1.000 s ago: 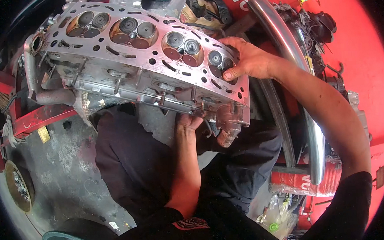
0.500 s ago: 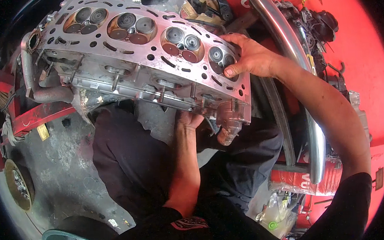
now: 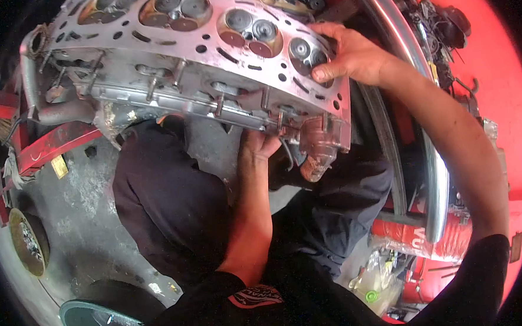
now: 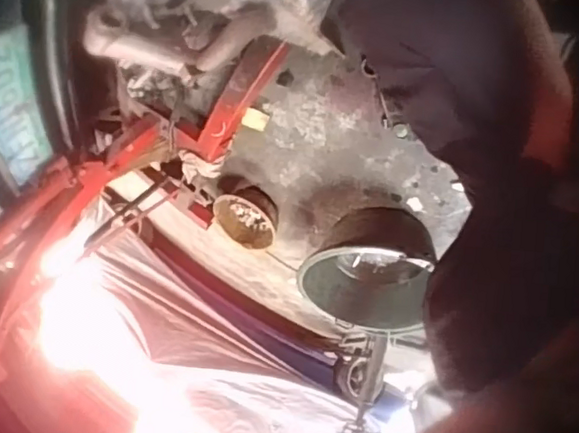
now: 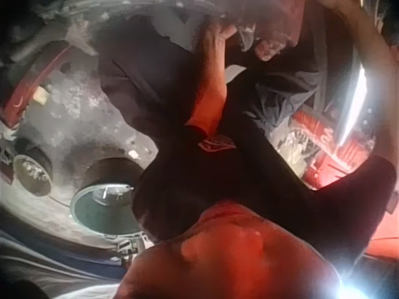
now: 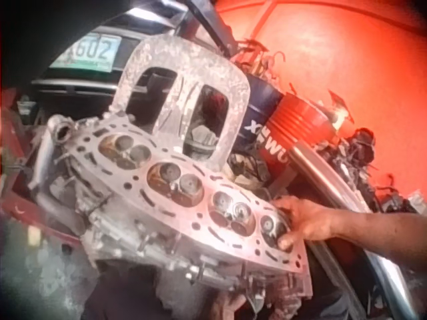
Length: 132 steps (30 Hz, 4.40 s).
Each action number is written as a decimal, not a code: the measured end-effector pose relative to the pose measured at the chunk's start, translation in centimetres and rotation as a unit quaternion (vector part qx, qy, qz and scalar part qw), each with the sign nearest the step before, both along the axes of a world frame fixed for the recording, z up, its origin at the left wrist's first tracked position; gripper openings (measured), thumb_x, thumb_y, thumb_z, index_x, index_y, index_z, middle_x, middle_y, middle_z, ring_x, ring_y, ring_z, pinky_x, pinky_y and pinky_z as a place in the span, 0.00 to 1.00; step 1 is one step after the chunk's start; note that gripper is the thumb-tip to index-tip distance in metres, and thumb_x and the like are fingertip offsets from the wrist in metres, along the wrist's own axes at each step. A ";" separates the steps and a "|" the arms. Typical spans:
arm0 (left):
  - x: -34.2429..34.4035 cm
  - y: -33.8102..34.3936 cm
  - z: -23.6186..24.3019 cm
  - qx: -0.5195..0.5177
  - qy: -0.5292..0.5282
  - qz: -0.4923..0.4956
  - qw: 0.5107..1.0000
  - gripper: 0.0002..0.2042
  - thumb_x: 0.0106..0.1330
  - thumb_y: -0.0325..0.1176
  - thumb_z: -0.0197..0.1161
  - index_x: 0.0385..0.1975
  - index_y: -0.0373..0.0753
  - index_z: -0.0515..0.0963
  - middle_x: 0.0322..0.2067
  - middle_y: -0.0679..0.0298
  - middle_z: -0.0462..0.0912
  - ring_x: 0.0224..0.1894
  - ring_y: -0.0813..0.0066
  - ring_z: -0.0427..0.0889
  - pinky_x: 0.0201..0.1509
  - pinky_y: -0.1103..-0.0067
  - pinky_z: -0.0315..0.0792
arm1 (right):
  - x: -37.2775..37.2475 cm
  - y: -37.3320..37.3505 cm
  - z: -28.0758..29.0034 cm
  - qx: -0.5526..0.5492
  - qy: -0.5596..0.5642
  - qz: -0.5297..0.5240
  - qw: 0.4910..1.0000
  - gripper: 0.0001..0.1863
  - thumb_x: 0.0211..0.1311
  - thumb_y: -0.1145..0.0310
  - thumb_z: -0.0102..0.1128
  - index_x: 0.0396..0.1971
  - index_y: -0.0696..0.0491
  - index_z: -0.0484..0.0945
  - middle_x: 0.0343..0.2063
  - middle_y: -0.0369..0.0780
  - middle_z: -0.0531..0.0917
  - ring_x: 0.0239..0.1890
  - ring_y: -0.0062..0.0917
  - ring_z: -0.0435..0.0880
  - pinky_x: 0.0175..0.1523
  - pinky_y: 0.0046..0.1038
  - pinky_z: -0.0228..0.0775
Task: The person wipes engine valves and a cylinder head with a cloth, then inserts the valves into the cylinder head by hand.
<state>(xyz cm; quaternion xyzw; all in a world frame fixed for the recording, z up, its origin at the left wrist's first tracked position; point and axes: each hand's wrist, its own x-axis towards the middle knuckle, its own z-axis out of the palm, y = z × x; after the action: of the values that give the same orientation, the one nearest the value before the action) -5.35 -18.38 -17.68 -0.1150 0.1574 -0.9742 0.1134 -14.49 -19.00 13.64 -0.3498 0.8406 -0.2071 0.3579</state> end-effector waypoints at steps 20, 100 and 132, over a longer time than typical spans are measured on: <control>3.3 -1.8 1.6 -0.134 0.005 -0.030 0.991 0.20 0.63 0.39 0.59 0.51 0.36 0.74 0.40 0.57 0.83 0.32 0.73 0.81 0.34 0.76 0.73 | -1.9 3.3 -2.7 -0.061 0.141 0.057 0.987 0.57 0.33 0.50 0.82 0.67 0.50 0.61 0.72 0.49 0.43 0.72 0.39 0.51 0.72 0.36 0.48; 26.2 -4.3 19.0 -0.685 -0.373 0.575 0.248 0.09 0.52 0.26 0.57 0.33 0.34 0.76 0.31 0.60 0.80 0.33 0.63 0.78 0.35 0.71 0.73 | 1.9 12.8 -31.7 -0.314 -0.467 -0.380 0.734 0.27 0.72 0.54 0.44 0.64 0.56 0.62 0.63 0.45 0.67 0.67 0.38 0.63 0.71 0.42 0.51; 30.2 -15.1 -9.3 -0.708 -0.651 -0.274 -0.003 0.13 0.64 0.32 0.51 0.41 0.43 0.83 0.43 0.55 0.85 0.48 0.56 0.84 0.49 0.67 0.78 | 1.7 13.8 -36.2 -0.405 -0.356 -0.337 0.772 0.32 0.68 0.47 0.48 0.60 0.58 0.68 0.58 0.45 0.73 0.58 0.37 0.73 0.63 0.40 0.65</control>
<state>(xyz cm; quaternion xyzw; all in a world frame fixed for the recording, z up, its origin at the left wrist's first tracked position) 24.87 -33.47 -27.02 -0.5975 0.7325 0.2146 0.2458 -12.79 -5.18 -22.60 -0.0578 0.5553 -0.7456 0.3638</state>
